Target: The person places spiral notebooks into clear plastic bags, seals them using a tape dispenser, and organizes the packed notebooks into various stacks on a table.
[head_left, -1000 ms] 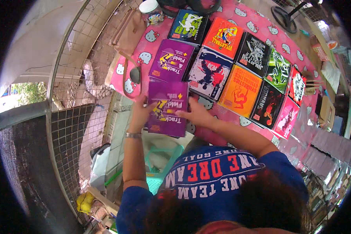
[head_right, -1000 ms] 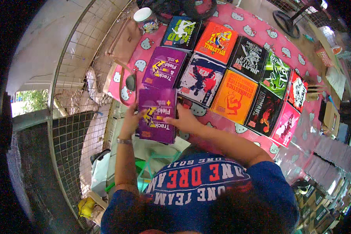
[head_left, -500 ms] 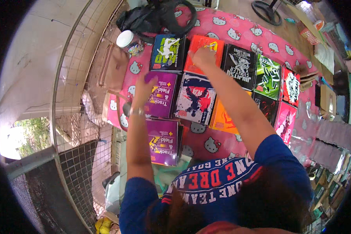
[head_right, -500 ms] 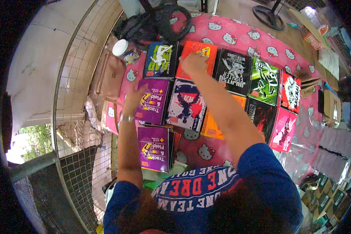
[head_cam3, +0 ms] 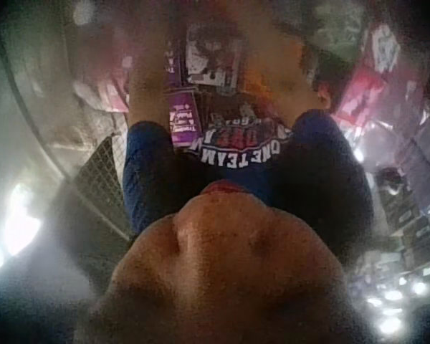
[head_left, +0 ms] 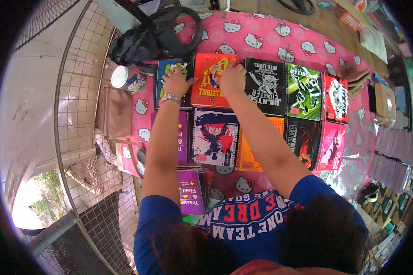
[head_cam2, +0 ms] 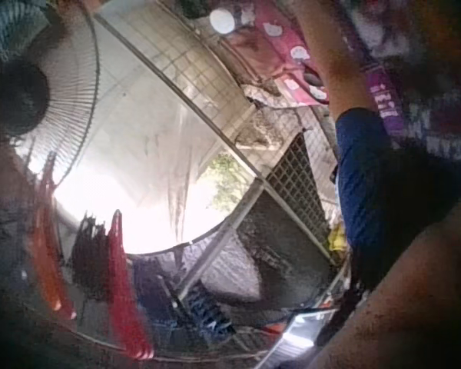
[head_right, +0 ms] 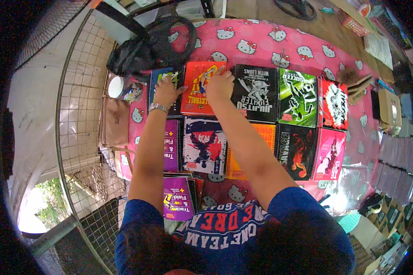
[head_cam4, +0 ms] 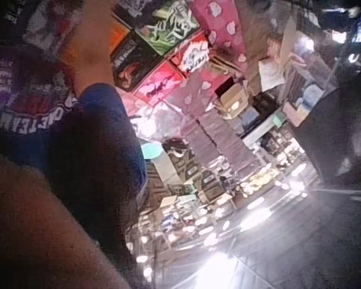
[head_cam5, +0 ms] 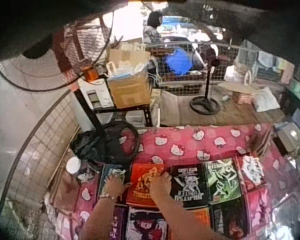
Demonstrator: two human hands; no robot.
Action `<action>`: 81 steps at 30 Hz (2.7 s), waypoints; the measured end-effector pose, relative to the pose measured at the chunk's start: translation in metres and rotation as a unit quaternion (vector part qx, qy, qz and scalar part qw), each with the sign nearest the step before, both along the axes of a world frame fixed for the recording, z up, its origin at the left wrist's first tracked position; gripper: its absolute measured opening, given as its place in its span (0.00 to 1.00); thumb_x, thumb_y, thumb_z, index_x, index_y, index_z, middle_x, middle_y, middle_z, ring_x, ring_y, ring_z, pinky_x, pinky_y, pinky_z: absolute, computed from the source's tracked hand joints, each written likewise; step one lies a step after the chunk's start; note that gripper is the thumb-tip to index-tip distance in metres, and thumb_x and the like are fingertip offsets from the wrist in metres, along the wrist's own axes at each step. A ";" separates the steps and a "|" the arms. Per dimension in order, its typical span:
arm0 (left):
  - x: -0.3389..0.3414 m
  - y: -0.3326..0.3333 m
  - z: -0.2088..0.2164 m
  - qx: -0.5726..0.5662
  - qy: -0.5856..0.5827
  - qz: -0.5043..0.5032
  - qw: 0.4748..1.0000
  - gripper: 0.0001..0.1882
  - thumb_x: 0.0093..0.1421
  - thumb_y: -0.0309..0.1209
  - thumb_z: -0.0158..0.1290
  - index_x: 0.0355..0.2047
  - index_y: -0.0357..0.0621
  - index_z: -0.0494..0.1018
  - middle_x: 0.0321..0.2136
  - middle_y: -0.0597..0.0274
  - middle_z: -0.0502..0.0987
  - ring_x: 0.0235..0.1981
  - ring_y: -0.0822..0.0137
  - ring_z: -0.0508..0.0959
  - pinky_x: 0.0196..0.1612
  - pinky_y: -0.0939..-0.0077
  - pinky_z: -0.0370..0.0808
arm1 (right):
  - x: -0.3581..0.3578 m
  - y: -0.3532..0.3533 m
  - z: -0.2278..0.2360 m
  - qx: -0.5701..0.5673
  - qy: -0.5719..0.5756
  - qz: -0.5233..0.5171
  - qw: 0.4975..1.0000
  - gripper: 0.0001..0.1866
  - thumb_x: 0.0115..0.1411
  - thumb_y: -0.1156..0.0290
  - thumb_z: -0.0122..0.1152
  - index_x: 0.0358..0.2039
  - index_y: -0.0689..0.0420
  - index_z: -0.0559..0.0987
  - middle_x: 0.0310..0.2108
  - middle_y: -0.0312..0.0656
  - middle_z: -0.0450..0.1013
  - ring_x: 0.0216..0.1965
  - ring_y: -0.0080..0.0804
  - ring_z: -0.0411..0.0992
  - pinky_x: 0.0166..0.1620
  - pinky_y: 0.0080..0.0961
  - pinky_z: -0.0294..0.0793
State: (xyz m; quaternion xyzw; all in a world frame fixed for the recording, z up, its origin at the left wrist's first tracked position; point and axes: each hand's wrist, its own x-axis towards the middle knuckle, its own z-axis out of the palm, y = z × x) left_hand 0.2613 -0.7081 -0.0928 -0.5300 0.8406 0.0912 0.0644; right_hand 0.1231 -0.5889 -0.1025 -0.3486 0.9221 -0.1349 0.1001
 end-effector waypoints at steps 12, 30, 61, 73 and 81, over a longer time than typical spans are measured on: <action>0.017 0.000 0.009 -0.034 0.026 -0.067 0.997 0.26 0.50 0.45 0.57 0.43 0.38 0.69 0.42 0.45 0.73 0.47 0.46 0.72 0.51 0.55 0.70 | -0.086 0.040 0.214 -0.274 0.047 0.263 0.924 0.26 0.54 0.53 0.59 0.46 0.61 0.75 0.39 0.49 0.74 0.41 0.41 0.73 0.44 0.36 0.71; 0.254 0.283 0.160 0.165 0.613 0.031 0.772 0.16 0.48 0.21 0.53 0.39 0.42 0.74 0.60 0.45 0.59 0.56 0.56 0.67 0.44 0.71 0.75 | 0.143 0.179 0.114 -0.248 -0.737 0.072 0.624 0.39 0.58 0.78 0.54 0.64 0.62 0.44 0.61 0.50 0.56 0.61 0.40 0.58 0.63 0.26 0.54; -0.071 0.200 0.060 -0.102 0.196 -0.479 0.850 0.27 0.49 0.24 0.49 0.53 0.48 0.67 0.55 0.59 0.68 0.57 0.58 0.65 0.61 0.58 0.59 | -0.209 0.253 0.006 0.005 -0.011 -0.129 0.992 0.43 0.39 0.51 0.73 0.51 0.62 0.66 0.44 0.55 0.70 0.46 0.54 0.69 0.49 0.42 0.70; -0.223 0.150 0.029 0.039 -0.040 -0.735 0.676 0.34 0.40 0.31 0.62 0.51 0.50 0.67 0.48 0.63 0.68 0.58 0.64 0.63 0.66 0.60 0.50 | -0.345 0.365 0.150 -0.059 -0.069 0.256 0.963 0.13 0.49 0.77 0.58 0.38 0.58 0.76 0.40 0.45 0.74 0.44 0.40 0.72 0.47 0.30 0.69; -0.216 0.141 0.027 0.053 -0.043 -0.720 0.690 0.40 0.39 0.33 0.65 0.55 0.50 0.62 0.58 0.64 0.62 0.63 0.64 0.56 0.67 0.60 0.50 | -0.304 0.291 0.070 -0.065 0.292 0.426 0.854 0.18 0.47 0.71 0.61 0.41 0.52 0.78 0.56 0.45 0.65 0.56 0.42 0.64 0.63 0.44 0.54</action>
